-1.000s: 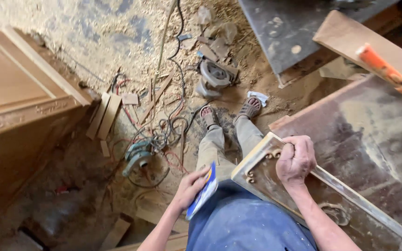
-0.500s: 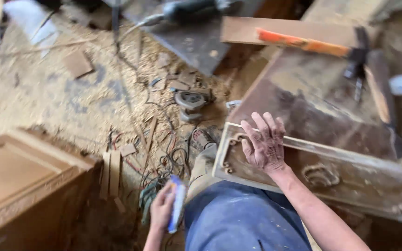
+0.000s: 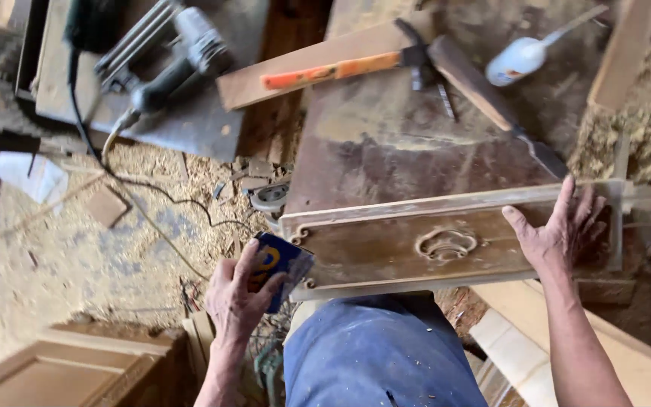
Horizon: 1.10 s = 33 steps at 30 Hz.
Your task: Manual sanding of a decorative wooden panel followed by applying glue to a wooden strip in a workshop environment.
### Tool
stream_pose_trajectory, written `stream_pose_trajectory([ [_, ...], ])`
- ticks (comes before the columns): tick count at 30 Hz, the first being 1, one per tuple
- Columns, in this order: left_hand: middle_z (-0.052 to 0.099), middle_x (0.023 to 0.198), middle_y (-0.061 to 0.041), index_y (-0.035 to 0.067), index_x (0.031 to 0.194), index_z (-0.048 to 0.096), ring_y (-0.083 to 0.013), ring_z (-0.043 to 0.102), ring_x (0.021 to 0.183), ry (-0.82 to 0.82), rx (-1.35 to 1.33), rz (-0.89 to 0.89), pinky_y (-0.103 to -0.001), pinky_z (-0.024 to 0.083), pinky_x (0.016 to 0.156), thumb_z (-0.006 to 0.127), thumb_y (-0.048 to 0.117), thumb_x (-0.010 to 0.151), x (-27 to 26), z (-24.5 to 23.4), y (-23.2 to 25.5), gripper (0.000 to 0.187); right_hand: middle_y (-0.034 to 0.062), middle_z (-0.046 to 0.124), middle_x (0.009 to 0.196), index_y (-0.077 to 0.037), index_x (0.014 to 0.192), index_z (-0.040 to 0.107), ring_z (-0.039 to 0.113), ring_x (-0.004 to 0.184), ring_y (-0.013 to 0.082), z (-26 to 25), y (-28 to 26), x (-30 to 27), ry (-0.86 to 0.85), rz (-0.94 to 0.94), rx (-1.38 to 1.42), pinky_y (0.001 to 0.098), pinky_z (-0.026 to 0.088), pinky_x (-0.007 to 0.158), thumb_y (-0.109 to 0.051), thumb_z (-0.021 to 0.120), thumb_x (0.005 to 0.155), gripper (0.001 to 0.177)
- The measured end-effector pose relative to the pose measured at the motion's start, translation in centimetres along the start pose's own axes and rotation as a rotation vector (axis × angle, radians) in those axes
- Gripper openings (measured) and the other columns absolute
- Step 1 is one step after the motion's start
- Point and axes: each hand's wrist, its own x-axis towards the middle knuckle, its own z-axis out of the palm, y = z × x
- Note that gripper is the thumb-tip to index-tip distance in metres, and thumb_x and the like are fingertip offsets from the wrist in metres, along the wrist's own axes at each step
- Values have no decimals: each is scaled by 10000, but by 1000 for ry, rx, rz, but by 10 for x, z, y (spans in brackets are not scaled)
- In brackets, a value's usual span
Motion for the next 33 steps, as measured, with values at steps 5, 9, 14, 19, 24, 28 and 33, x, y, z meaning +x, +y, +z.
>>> stream_pose_trajectory([
  [5,504,901,-54,350,1411,567,-240,521,681,65,325,321,-386,461,544,820,606,813,61,30,66,698,223,17,1708,-130,1686,271,27,1560,503,-1,29,2,13,168,-6,744,72,1204,-911,429,723,1249],
  [9,514,785,-39,441,1293,664,-285,560,651,41,137,455,-418,467,579,766,566,842,125,64,185,479,242,79,1651,-198,1646,298,29,1496,550,-3,19,8,-1,184,-34,765,12,1137,-947,425,691,1220],
  [14,515,869,-30,363,1473,510,-276,593,838,-42,87,789,-384,455,707,669,469,942,145,90,241,564,369,207,1637,-111,1627,400,104,1449,675,-54,32,20,50,147,28,835,80,1052,-818,653,738,1164],
  [19,494,751,-11,263,1258,602,-243,584,648,99,178,657,-370,485,626,833,473,777,128,71,191,574,191,647,1338,-248,1414,634,615,1219,480,-19,154,2,-156,445,164,611,434,980,-805,765,672,937],
  [24,542,833,32,284,1137,635,-198,601,659,53,136,818,-377,457,657,754,431,861,144,142,331,334,217,727,1030,-185,1371,614,730,893,443,-46,144,24,-309,625,277,541,541,767,-761,719,862,776],
  [28,479,782,54,265,993,576,-182,595,690,78,57,876,-365,455,697,672,416,948,162,166,420,185,212,717,926,-215,1523,519,739,615,348,-43,157,29,-461,667,313,483,562,681,-744,652,914,817],
  [33,603,742,-13,183,1061,639,-233,645,622,-120,87,756,-359,479,679,858,439,764,144,117,248,449,252,721,1029,-251,1518,530,737,885,452,-64,138,37,-479,711,350,560,555,854,-744,612,910,787],
])
